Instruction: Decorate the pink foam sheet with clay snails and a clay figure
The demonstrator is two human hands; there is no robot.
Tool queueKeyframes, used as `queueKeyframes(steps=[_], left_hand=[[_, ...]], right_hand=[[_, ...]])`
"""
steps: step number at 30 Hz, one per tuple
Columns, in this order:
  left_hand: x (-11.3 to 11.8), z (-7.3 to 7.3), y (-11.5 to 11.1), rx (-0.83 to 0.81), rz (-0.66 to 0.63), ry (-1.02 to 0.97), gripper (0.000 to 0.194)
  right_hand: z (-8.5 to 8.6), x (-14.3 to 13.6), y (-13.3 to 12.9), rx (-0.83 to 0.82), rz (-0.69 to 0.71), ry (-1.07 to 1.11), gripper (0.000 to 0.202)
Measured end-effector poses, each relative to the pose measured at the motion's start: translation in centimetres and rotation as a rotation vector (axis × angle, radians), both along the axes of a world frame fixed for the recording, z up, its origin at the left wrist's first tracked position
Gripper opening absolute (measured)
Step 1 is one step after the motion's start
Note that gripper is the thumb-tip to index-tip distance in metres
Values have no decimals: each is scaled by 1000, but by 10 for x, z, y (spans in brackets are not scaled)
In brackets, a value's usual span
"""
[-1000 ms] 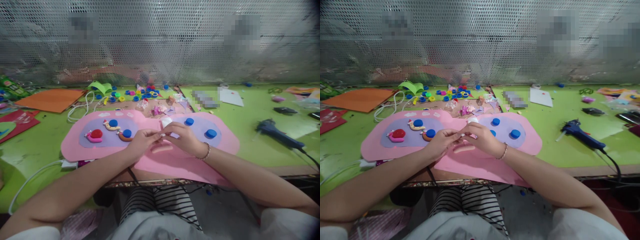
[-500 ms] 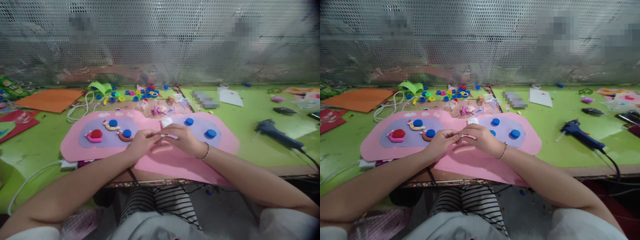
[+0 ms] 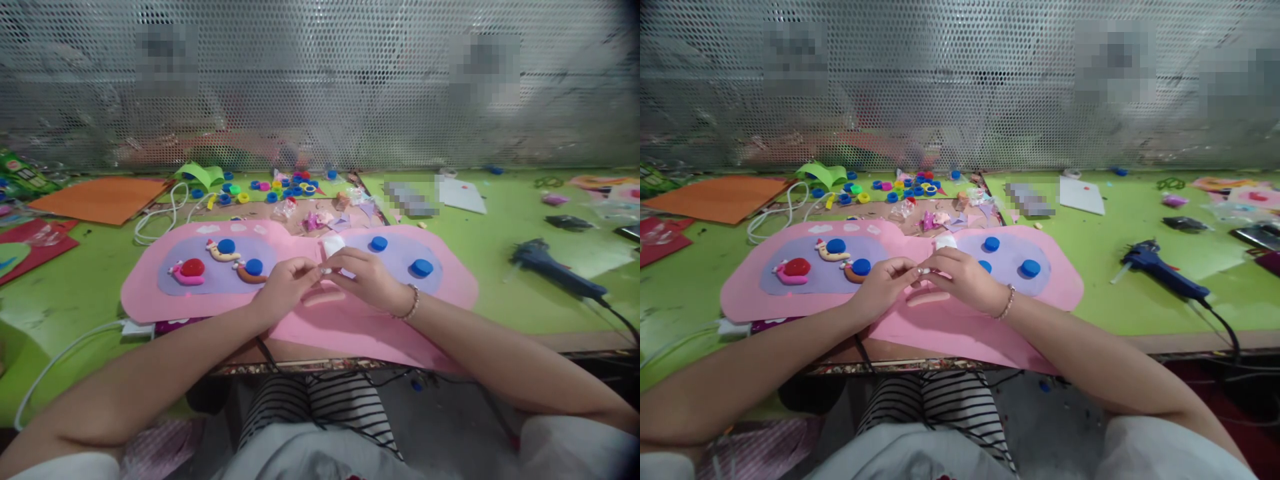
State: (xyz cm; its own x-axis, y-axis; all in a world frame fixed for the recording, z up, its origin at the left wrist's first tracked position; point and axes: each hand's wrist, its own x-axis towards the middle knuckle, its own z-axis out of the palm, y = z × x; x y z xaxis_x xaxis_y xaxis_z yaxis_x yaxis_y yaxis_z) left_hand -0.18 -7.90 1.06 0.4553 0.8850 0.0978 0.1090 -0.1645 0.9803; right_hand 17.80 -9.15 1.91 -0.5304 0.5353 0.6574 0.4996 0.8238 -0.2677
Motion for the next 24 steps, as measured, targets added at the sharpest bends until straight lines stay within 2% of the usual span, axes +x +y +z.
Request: queueKeyframes(steps=[4, 7, 10, 13, 16, 22, 24], left_hand=[[2, 3, 0, -52, 15, -65, 18], [3, 3, 1, -159, 63, -173, 19], [4, 0, 2, -296, 55, -300, 19], [6, -2, 3, -388, 42, -416, 21], [6, -1, 3, -438, 57, -494, 22], [3, 0, 3, -290, 76, -220, 24], [3, 0, 3, -258, 92, -200, 24]], right_hand=[[-2, 2, 2, -13, -38, 36, 6], [-2, 9, 10, -33, -174, 136, 6], [0, 19, 19, -122, -313, 274, 5], [1, 25, 24, -230, -325, 356, 9], [1, 22, 21, -258, -306, 335, 12], [-1, 11, 14, -235, -261, 222, 9], [-1, 11, 14, -238, -253, 201, 7]])
